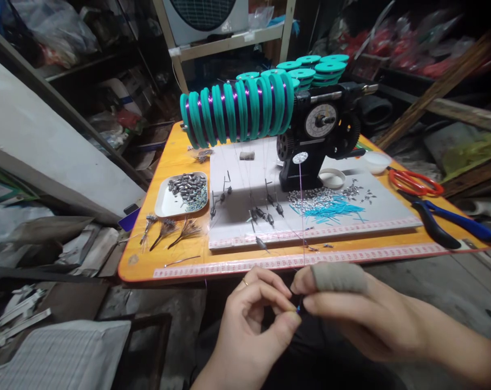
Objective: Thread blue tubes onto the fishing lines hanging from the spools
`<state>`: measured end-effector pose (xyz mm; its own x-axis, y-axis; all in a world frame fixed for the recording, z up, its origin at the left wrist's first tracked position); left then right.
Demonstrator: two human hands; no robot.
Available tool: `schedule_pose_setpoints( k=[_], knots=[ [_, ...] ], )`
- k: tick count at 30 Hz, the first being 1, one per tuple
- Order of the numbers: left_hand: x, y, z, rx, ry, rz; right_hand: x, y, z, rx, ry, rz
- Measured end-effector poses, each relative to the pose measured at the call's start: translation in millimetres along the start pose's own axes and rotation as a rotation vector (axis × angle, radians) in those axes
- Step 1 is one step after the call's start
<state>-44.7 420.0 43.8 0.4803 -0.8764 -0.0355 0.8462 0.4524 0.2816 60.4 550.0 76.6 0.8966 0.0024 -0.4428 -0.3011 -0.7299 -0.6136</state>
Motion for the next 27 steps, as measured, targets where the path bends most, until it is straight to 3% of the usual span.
schedule_pose_setpoints(
  k=[13,21,24,27],
  knots=[
    [1,-7.7,8,0.021,-0.073,0.012,-19,-3,-19,0.214,-0.231,0.102],
    [-4,-14.1,12,-0.029,-0.105,0.021,-27,6,-18,0.268,-0.262,0.021],
    [-6,-16.1,12,0.016,-0.091,0.079,-27,14,-15,0.333,-0.232,0.149],
    [-3,-23.8,9,0.080,0.024,0.298,-27,17,-13,0.314,-0.107,0.349]
  ],
)
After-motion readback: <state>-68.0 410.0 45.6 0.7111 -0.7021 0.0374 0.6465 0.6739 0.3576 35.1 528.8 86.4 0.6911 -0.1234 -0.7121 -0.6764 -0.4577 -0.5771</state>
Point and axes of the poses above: each hand's wrist, its own x-axis away from the middle knuckle, its own y-axis out of the palm, z = x × y, the point moved 4 cm from there along -x, towards the middle knuckle
